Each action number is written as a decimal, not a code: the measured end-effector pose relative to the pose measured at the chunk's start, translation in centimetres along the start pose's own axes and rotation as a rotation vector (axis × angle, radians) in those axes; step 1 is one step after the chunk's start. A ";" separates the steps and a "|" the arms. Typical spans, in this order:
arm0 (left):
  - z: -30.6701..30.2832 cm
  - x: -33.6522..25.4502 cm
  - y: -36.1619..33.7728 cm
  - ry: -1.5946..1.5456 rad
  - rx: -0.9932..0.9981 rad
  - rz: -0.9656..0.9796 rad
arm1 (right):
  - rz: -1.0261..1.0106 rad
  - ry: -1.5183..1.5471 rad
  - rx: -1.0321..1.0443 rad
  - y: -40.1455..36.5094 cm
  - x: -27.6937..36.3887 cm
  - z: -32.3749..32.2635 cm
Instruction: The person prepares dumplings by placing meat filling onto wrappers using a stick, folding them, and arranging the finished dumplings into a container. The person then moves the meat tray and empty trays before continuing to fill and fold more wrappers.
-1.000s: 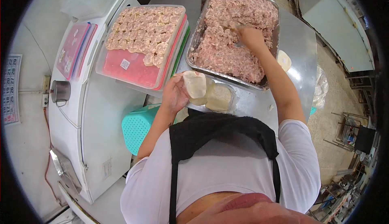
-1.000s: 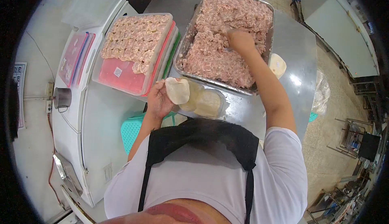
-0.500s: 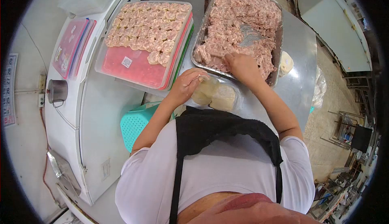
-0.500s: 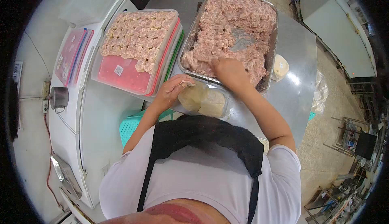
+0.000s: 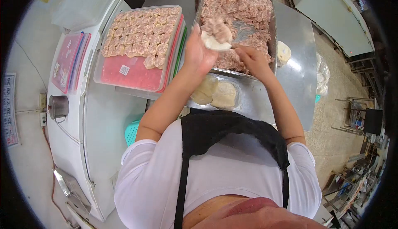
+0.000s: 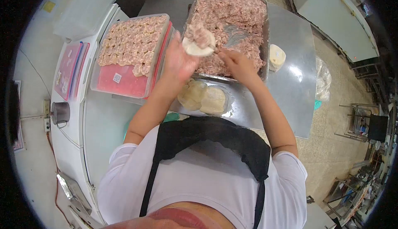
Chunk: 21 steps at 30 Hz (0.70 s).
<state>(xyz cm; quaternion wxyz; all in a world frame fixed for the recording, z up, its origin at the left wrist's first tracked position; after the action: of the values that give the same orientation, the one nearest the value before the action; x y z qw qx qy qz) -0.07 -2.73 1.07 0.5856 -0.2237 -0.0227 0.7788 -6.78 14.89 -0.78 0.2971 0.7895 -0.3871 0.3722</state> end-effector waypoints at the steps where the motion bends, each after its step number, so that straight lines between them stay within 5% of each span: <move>1: 0.5 0.2 0.1 0.005 0.004 -0.004 | -0.102 -0.046 -0.054 -0.4 0.2 0.0; 4: 0.4 1.0 0.8 0.021 -0.089 -0.026 | -0.276 -0.320 0.003 -0.1 0.9 -2.9; 8: -2.9 2.4 2.7 -0.099 -0.131 -0.005 | -0.166 -0.769 0.127 -1.7 3.6 -7.0; 11: -0.9 2.8 1.6 -0.043 -0.177 0.004 | -0.376 -0.580 -0.057 -2.4 1.7 -5.5; 16: -1.1 4.7 2.2 0.098 -0.218 0.128 | -0.415 -0.521 -0.125 -1.3 -2.8 -4.8; 19: -3.0 5.5 2.5 0.188 -0.226 0.167 | -0.394 -0.559 -0.080 -0.5 -6.3 -6.0; 21: -2.8 5.6 1.7 0.214 -0.265 0.180 | -0.255 -0.889 0.161 0.3 -9.3 -7.3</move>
<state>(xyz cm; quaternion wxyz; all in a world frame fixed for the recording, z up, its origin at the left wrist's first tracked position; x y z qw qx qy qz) -1.71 1.26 -3.79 0.4781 -0.3813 -0.0426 0.7901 -13.57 23.92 -4.34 0.0835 0.9341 -0.3468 -0.0127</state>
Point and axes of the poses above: each hand's wrist, its own y-axis towards the middle knuckle, its own z-axis out of the palm, x = y × z, the point moved 2 cm from there along y, towards the middle knuckle, and after that the axes turned 10 degrees about -x, right-handed, at the moved point
